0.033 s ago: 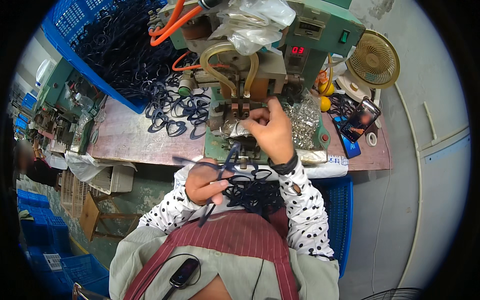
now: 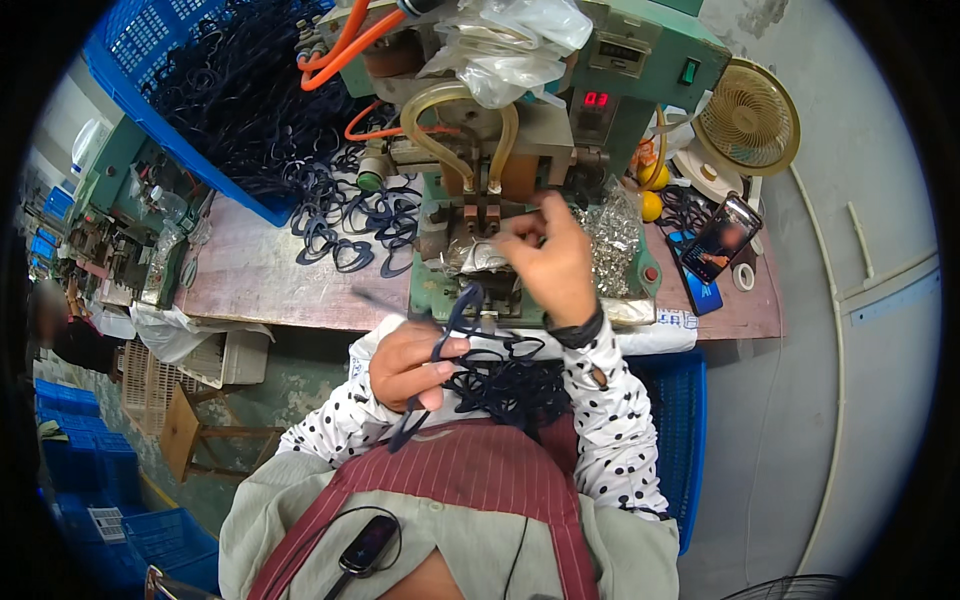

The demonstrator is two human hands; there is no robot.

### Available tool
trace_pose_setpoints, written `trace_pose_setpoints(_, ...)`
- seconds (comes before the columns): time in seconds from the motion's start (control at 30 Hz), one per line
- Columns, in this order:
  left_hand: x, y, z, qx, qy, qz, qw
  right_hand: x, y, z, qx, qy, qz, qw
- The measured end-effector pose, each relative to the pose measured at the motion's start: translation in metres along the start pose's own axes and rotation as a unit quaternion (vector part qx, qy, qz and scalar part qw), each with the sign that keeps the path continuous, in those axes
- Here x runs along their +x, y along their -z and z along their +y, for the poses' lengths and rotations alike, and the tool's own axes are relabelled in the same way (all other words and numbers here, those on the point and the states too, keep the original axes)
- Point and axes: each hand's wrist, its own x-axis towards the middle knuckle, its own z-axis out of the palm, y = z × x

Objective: The person repeatedly picks dark rubber loops from a blue bin and places them into a small press machine, then removes the processed pieces and sets them aside. The person also handles small shiny metal components from a tray on the table.

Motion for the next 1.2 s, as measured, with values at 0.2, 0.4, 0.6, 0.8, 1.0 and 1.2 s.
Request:
trace_pose_setpoints(0.2, -0.006, -0.041, 0.024, -0.335, 0.323, 0.142, 0.874, -0.001, 0.046, 0.024, 0.045, -0.01, 0.072, 0.996)
trace_pose_setpoints(0.4, -0.014, -0.053, 0.027, -0.24, 0.403, 0.122, 0.875, -0.016, 0.063, 0.046, 0.032, -0.049, 0.081, 0.995)
trace_pose_setpoints(0.6, -0.01, -0.062, 0.014, -0.201, 0.447, 0.184, 0.852, -0.017, 0.065, 0.053, 0.022, -0.04, 0.086, 0.995)
trace_pose_setpoints(0.8, -0.005, -0.068, 0.021, -0.227, 0.471, 0.212, 0.825, -0.013, 0.078, 0.06, -0.148, 0.019, 0.158, 0.976)
trace_pose_setpoints(1.0, 0.0, -0.078, 0.031, -0.141, 0.467, 0.211, 0.847, -0.011, 0.089, 0.071, -0.347, 0.079, 0.208, 0.911)
trace_pose_setpoints(1.2, 0.018, -0.058, 0.018, 0.331, 0.263, 0.112, 0.9, -0.014, 0.097, 0.085, -0.366, 0.06, 0.199, 0.907)
